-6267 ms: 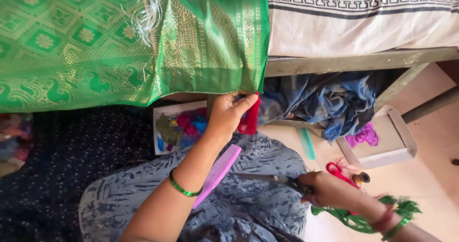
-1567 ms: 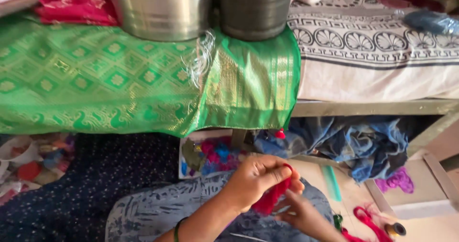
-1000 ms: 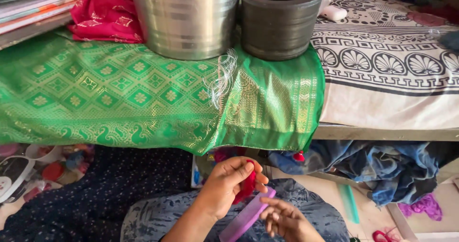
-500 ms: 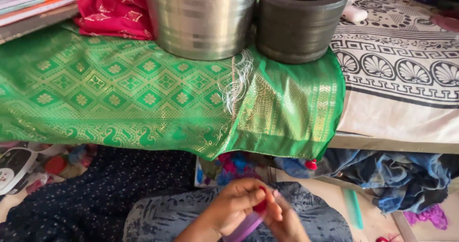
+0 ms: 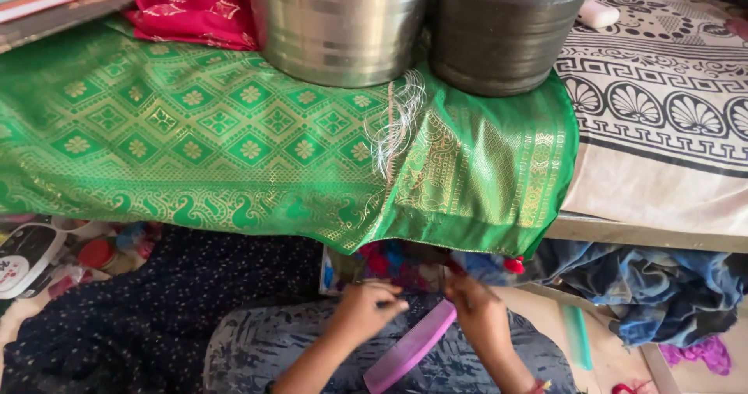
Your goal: Sewing decorative tassels onto the border of a green silk saree.
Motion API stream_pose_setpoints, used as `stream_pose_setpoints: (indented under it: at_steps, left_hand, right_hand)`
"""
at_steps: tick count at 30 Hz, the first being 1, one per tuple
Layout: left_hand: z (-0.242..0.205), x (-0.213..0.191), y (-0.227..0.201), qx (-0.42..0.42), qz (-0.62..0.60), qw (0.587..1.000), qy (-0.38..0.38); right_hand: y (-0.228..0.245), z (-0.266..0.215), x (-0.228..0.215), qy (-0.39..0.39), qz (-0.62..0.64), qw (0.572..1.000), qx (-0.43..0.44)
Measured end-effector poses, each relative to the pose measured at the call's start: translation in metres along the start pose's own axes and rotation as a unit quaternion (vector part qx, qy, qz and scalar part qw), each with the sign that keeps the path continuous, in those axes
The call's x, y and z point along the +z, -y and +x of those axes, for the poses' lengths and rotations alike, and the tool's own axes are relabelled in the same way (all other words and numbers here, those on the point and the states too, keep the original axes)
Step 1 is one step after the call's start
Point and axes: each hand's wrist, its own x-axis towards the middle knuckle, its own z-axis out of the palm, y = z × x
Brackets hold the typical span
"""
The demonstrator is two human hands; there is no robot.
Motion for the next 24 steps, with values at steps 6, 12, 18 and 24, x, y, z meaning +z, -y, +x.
stream_pose_setpoints:
  at_steps: [6,12,18,24]
  left_hand:
    - [-0.009,0.008,-0.080,0.114,-0.064,0.985,0.112]
    - [-0.010,0.015,-0.089,0.068,-0.117,0.981,0.137]
    - [0.003,0.010,-0.007,0.018,0.185,0.977,0.103]
    - [0.006,0.008,-0.040,0.170,-0.003,0.965,0.202]
  right_hand:
    - [0.084,-0.015,-0.037,0.063,0.121,0.956,-0.259]
    - [0.060,-0.022,-0.068,0.065,0.379,0.923,0.005]
    - [0.088,-0.001,-0.170,-0.198,0.401,0.891,-0.074]
    - [0.046,-0.005,-0.162,-0.061,0.056,0.995,0.052]
